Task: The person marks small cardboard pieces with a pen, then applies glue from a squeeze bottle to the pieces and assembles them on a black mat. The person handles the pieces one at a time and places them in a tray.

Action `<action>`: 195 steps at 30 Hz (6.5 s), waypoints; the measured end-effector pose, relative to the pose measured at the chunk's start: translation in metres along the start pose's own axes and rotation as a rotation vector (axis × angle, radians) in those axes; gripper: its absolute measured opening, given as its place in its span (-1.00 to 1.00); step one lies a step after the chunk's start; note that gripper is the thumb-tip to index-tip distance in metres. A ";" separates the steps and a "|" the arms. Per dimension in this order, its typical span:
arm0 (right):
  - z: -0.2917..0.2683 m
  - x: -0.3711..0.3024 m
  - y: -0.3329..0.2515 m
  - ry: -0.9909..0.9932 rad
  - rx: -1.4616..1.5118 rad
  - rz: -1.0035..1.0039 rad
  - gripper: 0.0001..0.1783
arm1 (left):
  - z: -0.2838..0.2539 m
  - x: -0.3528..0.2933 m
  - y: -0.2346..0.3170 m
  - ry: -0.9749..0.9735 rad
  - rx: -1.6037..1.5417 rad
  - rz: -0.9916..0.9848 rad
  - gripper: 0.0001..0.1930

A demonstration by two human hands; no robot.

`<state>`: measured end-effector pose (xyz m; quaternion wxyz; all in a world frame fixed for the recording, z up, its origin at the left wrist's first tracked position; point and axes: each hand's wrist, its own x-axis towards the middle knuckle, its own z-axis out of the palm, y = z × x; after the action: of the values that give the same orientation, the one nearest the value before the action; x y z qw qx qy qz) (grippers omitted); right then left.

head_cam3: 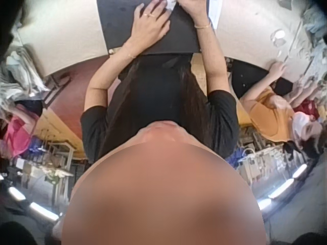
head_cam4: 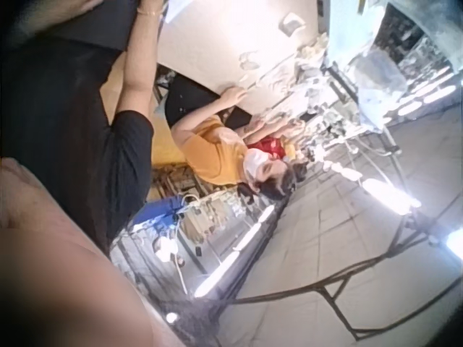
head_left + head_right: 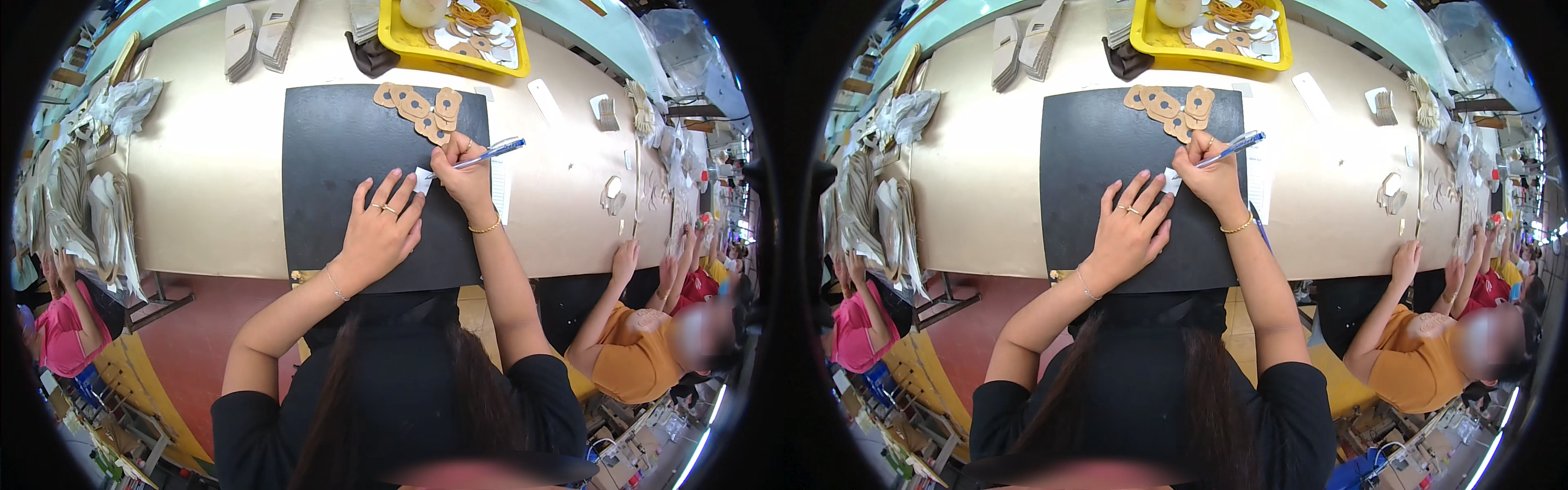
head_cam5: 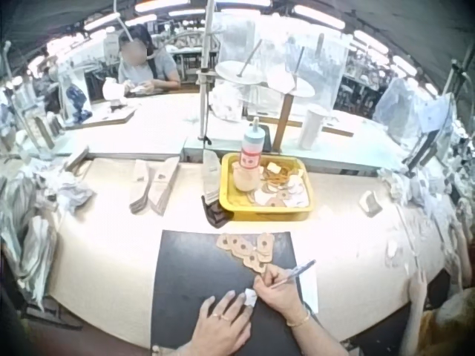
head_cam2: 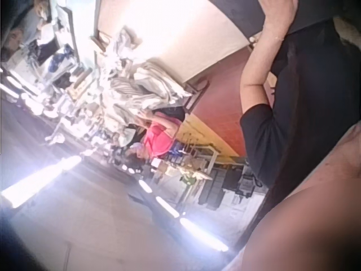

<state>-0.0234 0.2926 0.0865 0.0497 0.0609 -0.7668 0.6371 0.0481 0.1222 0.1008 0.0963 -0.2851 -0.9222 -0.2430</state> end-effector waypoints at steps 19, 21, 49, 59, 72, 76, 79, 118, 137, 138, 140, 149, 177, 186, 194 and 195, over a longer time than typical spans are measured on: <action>0.004 -0.001 -0.006 0.018 -0.051 0.004 -0.58 | -0.002 0.001 0.001 -0.010 -0.014 -0.008 -0.61; 0.004 -0.001 -0.005 0.017 -0.066 0.008 -0.56 | -0.002 0.001 0.001 -0.017 -0.018 -0.014 -0.61; 0.001 -0.001 0.001 0.048 -0.043 -0.034 -0.60 | 0.001 0.000 0.003 -0.014 0.043 0.005 -0.59; 0.006 0.000 -0.008 0.016 -0.263 -0.083 -0.59 | 0.002 0.002 0.002 -0.007 0.063 0.015 -0.58; 0.006 0.000 -0.011 -0.049 -0.309 -0.104 -0.61 | 0.004 0.000 0.002 -0.024 0.067 0.008 -0.56; 0.007 0.000 -0.011 -0.063 -0.337 -0.115 -0.62 | 0.004 0.000 0.001 -0.028 0.065 0.009 -0.56; 0.008 0.000 -0.011 -0.075 -0.338 -0.098 -0.62 | 0.004 0.000 0.002 -0.028 0.062 0.005 -0.56; -0.002 0.011 -0.007 0.072 -0.050 -0.096 -0.57 | 0.001 0.000 0.002 -0.013 0.037 -0.001 -0.59; -0.001 0.006 -0.007 0.024 -0.301 0.003 -0.59 | 0.004 0.001 0.001 -0.003 0.078 0.037 -0.60; 0.000 0.007 -0.008 0.015 -0.316 -0.006 -0.60 | 0.004 0.001 0.001 -0.004 0.075 0.037 -0.60; 0.003 0.008 -0.009 -0.007 -0.308 -0.025 -0.61 | 0.004 0.002 0.001 -0.007 0.070 0.034 -0.60; 0.003 0.008 -0.011 -0.051 -0.386 -0.072 -0.63 | 0.003 0.001 0.002 -0.029 0.036 0.007 -0.62; 0.006 0.009 -0.010 0.011 -0.331 -0.068 -0.66 | 0.004 0.000 0.001 -0.028 0.048 0.012 -0.60; -0.003 0.004 -0.008 0.081 -0.127 0.019 -0.64 | 0.003 0.001 0.001 -0.021 0.051 0.018 -0.58; -0.007 0.000 -0.010 -0.138 -0.312 -0.136 -0.62 | 0.006 0.001 0.001 -0.031 0.040 0.023 -0.57; -0.007 0.000 -0.010 -0.142 -0.315 -0.131 -0.63 | 0.006 0.001 0.001 -0.027 0.040 0.025 -0.56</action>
<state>-0.0219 0.2975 0.0977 0.0459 0.1470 -0.8531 0.4985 0.0477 0.1264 0.0961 0.0924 -0.2980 -0.9244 -0.2195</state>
